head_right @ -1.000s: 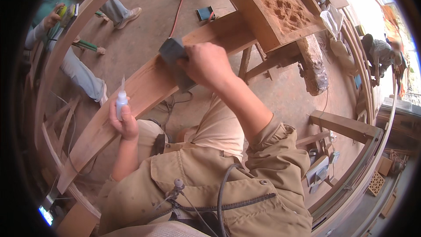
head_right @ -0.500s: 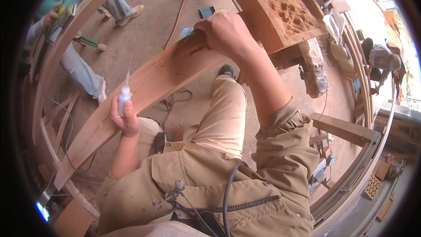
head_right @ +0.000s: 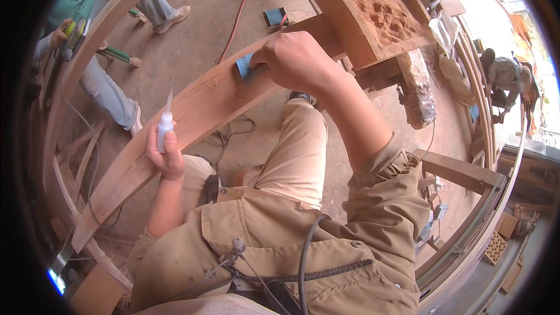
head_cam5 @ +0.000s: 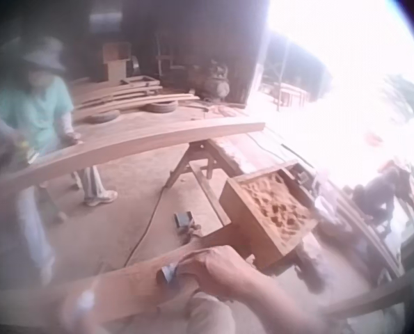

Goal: The person applies a brown filler to a knot in a wooden plank using a small white tube, then smooths the filler with a blue sanding block. The person repeats this process on multiple knots along the plank.

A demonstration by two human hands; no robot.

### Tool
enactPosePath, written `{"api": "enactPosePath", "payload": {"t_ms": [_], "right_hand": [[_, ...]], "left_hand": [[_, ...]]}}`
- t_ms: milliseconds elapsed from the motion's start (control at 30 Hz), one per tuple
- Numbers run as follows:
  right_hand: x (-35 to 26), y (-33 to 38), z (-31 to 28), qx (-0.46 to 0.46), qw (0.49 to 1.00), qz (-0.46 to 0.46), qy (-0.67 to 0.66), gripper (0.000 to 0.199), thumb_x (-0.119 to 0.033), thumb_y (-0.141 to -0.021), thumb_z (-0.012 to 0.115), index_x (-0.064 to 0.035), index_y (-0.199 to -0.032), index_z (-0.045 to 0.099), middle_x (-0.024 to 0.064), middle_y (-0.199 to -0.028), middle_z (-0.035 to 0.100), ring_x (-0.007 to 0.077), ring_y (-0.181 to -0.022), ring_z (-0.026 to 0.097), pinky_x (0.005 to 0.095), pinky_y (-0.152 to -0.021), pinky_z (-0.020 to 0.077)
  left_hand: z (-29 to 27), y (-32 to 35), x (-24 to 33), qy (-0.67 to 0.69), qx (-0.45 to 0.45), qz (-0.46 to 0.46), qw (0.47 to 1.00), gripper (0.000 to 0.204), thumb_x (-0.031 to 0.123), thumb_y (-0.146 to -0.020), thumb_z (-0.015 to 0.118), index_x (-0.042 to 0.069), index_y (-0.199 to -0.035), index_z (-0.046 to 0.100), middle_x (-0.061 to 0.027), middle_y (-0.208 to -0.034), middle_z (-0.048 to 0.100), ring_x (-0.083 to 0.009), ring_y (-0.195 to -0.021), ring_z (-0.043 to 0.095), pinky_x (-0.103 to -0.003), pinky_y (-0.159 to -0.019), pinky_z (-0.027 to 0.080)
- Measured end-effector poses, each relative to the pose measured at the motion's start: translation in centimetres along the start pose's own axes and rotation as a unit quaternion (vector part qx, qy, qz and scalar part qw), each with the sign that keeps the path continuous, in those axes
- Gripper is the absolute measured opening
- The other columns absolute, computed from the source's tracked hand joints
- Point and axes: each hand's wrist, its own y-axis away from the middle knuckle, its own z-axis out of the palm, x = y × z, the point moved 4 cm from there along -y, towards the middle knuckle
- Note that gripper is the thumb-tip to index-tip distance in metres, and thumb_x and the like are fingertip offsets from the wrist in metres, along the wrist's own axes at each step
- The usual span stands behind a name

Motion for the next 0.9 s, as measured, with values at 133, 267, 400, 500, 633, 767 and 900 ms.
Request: {"api": "enactPosePath", "payload": {"t_ms": [133,267,400,500,633,767,900], "right_hand": [[0.7,1.4,-1.8,0.057,0.996,0.027,-0.061,0.025,-0.004,-0.077,0.059,-0.0136,-0.096,0.072,0.0096,-0.084,0.069,0.0297,-0.077,0.066,0.0373,-0.071,0.0525],[0.5,2.2,-1.3,0.155,0.988,0.003,-0.021,0.034,-0.001,-0.077,0.055,-0.0127,-0.106,0.069,0.0110,-0.098,0.068,0.0282,-0.091,0.065,0.0363,-0.077,0.0531],[-0.8,3.5,2.7,0.171,0.984,0.057,0.002,0.035,-0.001,-0.077,0.055,-0.0064,-0.111,0.064,0.0092,-0.115,0.066,0.0242,-0.109,0.062,0.0358,-0.087,0.0521],[-3.0,4.3,3.8,0.174,0.983,0.051,-0.011,0.032,-0.004,-0.080,0.056,-0.0030,-0.112,0.062,0.0113,-0.119,0.064,0.0257,-0.115,0.058,0.0375,-0.095,0.0472],[-4.0,4.2,3.5,0.190,0.980,0.063,0.019,0.038,0.001,-0.077,0.061,-0.0051,-0.114,0.061,0.0108,-0.123,0.061,0.0267,-0.118,0.055,0.0391,-0.098,0.0456],[-3.4,4.8,5.1,0.210,0.976,0.050,-0.014,0.040,0.001,-0.077,0.061,-0.0054,-0.116,0.061,0.0107,-0.124,0.061,0.0284,-0.119,0.055,0.0393,-0.101,0.0441],[-3.1,5.0,4.3,0.197,0.980,0.040,-0.001,0.038,0.000,-0.077,0.061,-0.0051,-0.114,0.062,0.0105,-0.124,0.061,0.0283,-0.118,0.056,0.0402,-0.099,0.0450]], "left_hand": [[0.0,0.0,0.3,-0.013,0.004,0.002,1.000,0.035,0.032,-0.088,0.056,-0.003,-0.091,0.058,-0.0069,-0.085,0.061,-0.0141,-0.077,0.053,-0.028,-0.070,0.043],[0.2,-0.1,0.3,-0.013,0.007,0.003,1.000,0.035,0.032,-0.088,0.057,-0.004,-0.090,0.059,-0.0070,-0.084,0.061,-0.0141,-0.076,0.053,-0.028,-0.070,0.043],[0.2,-0.2,0.3,-0.018,0.000,-0.003,1.000,0.035,0.031,-0.088,0.056,-0.004,-0.091,0.059,-0.0073,-0.084,0.062,-0.0144,-0.076,0.053,-0.028,-0.070,0.043],[0.1,-0.2,0.2,-0.023,0.000,0.003,1.000,0.035,0.030,-0.088,0.056,-0.004,-0.092,0.059,-0.0072,-0.086,0.062,-0.0145,-0.077,0.053,-0.028,-0.070,0.043],[0.0,0.0,0.2,-0.018,0.003,-0.007,1.000,0.034,0.029,-0.088,0.056,-0.004,-0.092,0.059,-0.0072,-0.087,0.061,-0.0148,-0.078,0.054,-0.028,-0.071,0.043],[0.3,-0.2,0.2,-0.005,0.021,-0.005,1.000,0.034,0.032,-0.088,0.060,-0.002,-0.089,0.058,-0.0038,-0.076,0.056,-0.0125,-0.067,0.050,-0.027,-0.060,0.040],[0.3,-0.4,0.2,-0.005,0.035,0.025,0.999,0.033,0.033,-0.087,0.063,0.000,-0.087,0.058,-0.0021,-0.072,0.054,-0.0110,-0.062,0.048,-0.026,-0.056,0.039]]}}
